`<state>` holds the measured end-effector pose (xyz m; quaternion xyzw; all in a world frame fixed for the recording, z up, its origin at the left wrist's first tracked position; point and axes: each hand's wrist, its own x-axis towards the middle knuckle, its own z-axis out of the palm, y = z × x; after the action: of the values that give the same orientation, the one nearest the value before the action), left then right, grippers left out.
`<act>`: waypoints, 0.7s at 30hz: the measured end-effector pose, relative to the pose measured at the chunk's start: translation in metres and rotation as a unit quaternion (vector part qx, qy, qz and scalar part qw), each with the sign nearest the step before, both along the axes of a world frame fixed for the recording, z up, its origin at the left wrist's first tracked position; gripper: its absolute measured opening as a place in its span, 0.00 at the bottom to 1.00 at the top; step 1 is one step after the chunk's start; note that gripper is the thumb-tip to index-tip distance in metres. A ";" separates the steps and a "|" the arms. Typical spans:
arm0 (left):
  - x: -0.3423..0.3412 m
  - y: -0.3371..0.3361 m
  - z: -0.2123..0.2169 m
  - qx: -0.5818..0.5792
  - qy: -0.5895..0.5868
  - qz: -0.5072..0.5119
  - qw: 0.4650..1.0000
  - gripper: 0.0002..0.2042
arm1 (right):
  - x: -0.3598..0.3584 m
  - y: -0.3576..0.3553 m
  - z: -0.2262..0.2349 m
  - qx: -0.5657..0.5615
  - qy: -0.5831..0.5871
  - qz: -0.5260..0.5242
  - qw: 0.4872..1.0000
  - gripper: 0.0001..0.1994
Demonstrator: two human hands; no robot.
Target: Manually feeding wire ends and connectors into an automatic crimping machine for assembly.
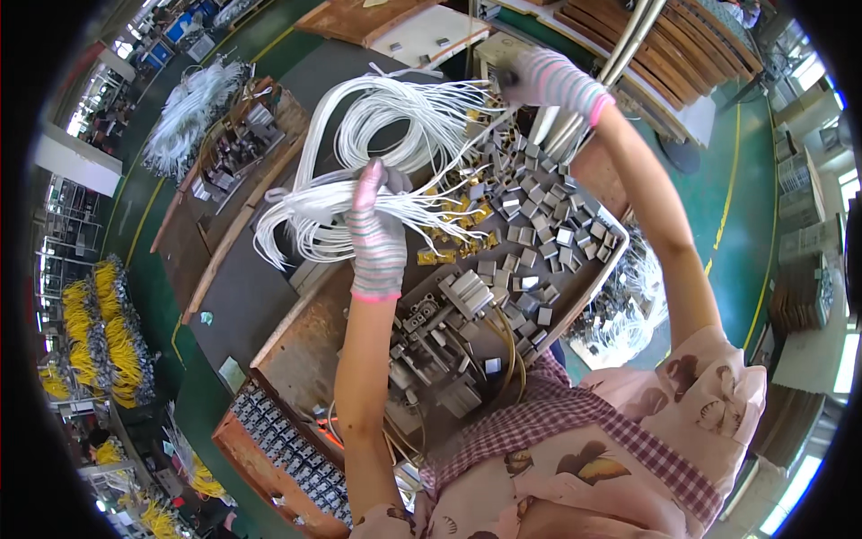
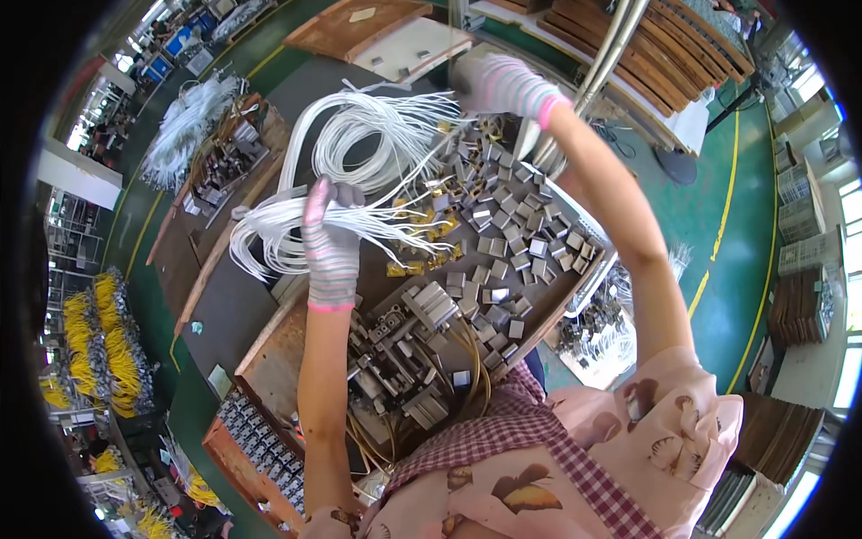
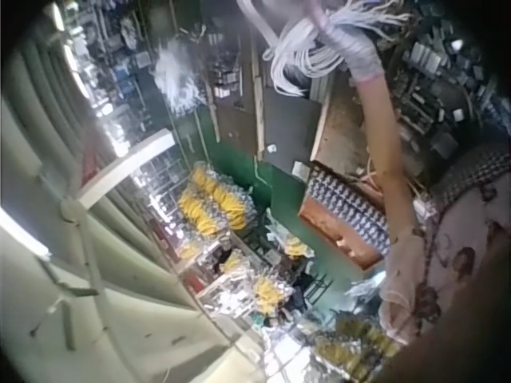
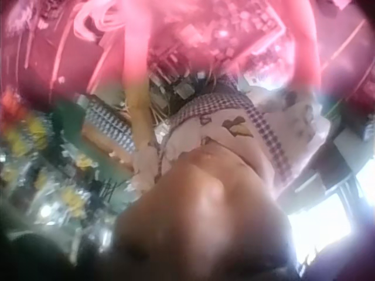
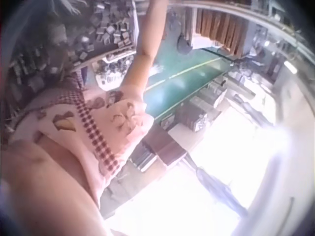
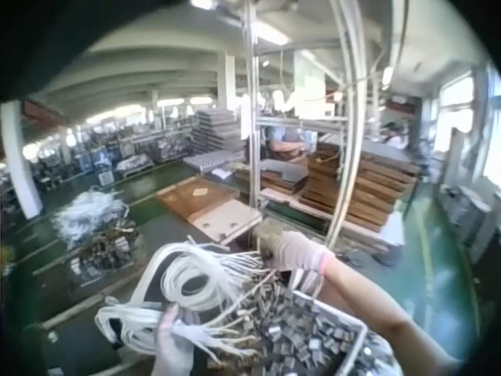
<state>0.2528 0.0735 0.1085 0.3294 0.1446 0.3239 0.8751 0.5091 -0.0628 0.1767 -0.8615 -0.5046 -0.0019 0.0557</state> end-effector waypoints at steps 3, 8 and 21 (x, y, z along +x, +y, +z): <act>-0.015 -0.011 0.000 0.015 -0.066 -0.062 0.996 0.08 | 0.028 -0.054 -0.043 -0.120 0.245 0.108 0.956 0.14; -0.013 -0.017 -0.007 0.045 -0.025 -0.047 0.998 0.07 | 0.009 -0.059 -0.074 -0.071 0.290 0.116 0.947 0.20; -0.001 -0.007 -0.016 0.067 0.015 -0.027 0.997 0.10 | -0.024 0.075 -0.065 -0.273 0.012 -0.060 0.960 0.26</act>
<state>0.2518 0.0662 0.0922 0.3956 0.1268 0.3039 0.8574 0.4852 0.0122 0.1114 -0.8726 -0.4326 0.1427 -0.1763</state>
